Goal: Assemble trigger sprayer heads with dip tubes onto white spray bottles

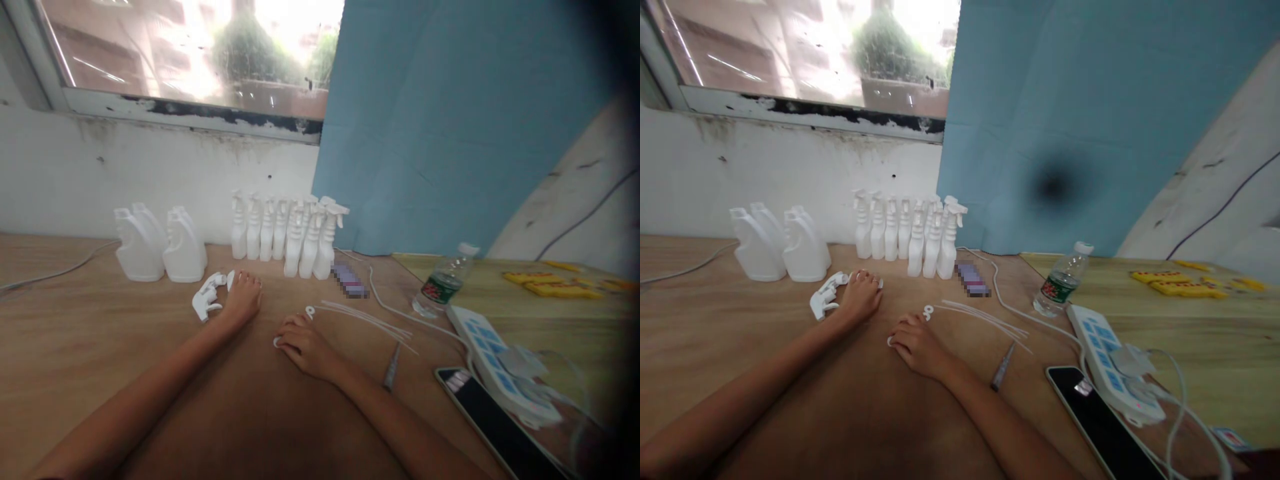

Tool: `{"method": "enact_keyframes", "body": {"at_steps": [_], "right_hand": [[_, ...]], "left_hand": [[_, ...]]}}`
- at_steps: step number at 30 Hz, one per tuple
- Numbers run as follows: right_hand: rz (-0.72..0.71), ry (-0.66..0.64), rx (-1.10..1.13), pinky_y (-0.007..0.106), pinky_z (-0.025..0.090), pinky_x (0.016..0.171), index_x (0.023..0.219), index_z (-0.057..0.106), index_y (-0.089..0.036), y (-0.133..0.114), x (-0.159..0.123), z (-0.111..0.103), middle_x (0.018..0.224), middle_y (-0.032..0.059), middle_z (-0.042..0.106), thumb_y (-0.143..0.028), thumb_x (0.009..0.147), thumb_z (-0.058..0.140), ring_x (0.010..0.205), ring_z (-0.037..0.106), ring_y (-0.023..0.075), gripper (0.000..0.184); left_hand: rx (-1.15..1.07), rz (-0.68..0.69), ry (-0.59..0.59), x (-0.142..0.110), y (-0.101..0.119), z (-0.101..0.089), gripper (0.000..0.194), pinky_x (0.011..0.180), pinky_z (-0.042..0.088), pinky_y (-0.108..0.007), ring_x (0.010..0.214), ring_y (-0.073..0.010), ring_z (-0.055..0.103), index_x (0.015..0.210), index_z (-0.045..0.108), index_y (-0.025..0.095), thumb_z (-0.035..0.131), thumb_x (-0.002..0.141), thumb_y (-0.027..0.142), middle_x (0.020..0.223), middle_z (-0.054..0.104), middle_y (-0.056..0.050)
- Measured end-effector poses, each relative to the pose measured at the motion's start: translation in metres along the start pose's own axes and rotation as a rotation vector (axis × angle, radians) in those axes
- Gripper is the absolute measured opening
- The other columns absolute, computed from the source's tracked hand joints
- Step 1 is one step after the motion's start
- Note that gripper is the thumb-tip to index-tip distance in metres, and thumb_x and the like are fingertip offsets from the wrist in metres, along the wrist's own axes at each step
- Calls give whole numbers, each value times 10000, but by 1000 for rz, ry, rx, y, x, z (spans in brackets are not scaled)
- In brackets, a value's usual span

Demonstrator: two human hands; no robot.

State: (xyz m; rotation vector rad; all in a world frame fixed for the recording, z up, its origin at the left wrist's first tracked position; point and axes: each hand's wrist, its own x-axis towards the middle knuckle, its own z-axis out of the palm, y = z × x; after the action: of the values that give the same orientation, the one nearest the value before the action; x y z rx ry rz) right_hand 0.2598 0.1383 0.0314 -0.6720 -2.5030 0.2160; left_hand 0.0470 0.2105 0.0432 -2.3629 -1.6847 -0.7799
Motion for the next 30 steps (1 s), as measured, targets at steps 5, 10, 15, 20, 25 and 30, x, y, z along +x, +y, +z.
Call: {"method": "enact_keyframes", "body": {"at_steps": [5,10,15,20,25,30], "right_hand": [[76,44,-1,391,417,903,974,640,-201,-2,-2,0,956,67,665,-159,908,551,966,550,220,118],[198,172,19,369,454,840,895,652,-204,1,-3,2,868,60,651,-238,925,553,869,583,215,109],[263,444,40,357,485,846,1032,687,-224,6,-2,-1,972,85,668,-232,950,500,918,615,215,204],[124,293,13,383,494,878,1201,640,-248,1,-1,-4,1083,96,647,-158,935,475,991,603,223,325],[72,86,80,406,468,966,1327,515,-239,-4,-4,-3,1233,107,589,-125,925,456,1118,560,226,422],[95,168,60,409,482,943,1209,529,-211,-3,-6,-1,1167,113,610,-166,886,544,1076,579,236,327]], "left_hand": [[-80,159,-59,-21,-1,-2,332,1055,346,-469,1153,-271,535,1127,635,149,448,855,111,1166,648,-147],[-280,208,-96,-51,8,-12,328,989,442,-342,1135,-198,568,1219,589,207,509,905,258,1200,649,-73],[-738,66,-230,-72,20,-27,352,886,496,-304,989,-185,643,1195,614,233,547,893,400,1110,690,-38],[-901,18,-343,-72,20,-24,382,802,517,-290,977,-193,656,1229,586,200,510,909,393,1100,699,-55],[-895,102,-287,-73,12,-15,338,821,500,-282,971,-184,645,1187,577,187,548,893,351,1118,678,-66],[-680,198,-272,-76,12,-23,247,771,487,-276,881,-176,637,1108,562,195,488,929,348,1011,671,-50]]}}
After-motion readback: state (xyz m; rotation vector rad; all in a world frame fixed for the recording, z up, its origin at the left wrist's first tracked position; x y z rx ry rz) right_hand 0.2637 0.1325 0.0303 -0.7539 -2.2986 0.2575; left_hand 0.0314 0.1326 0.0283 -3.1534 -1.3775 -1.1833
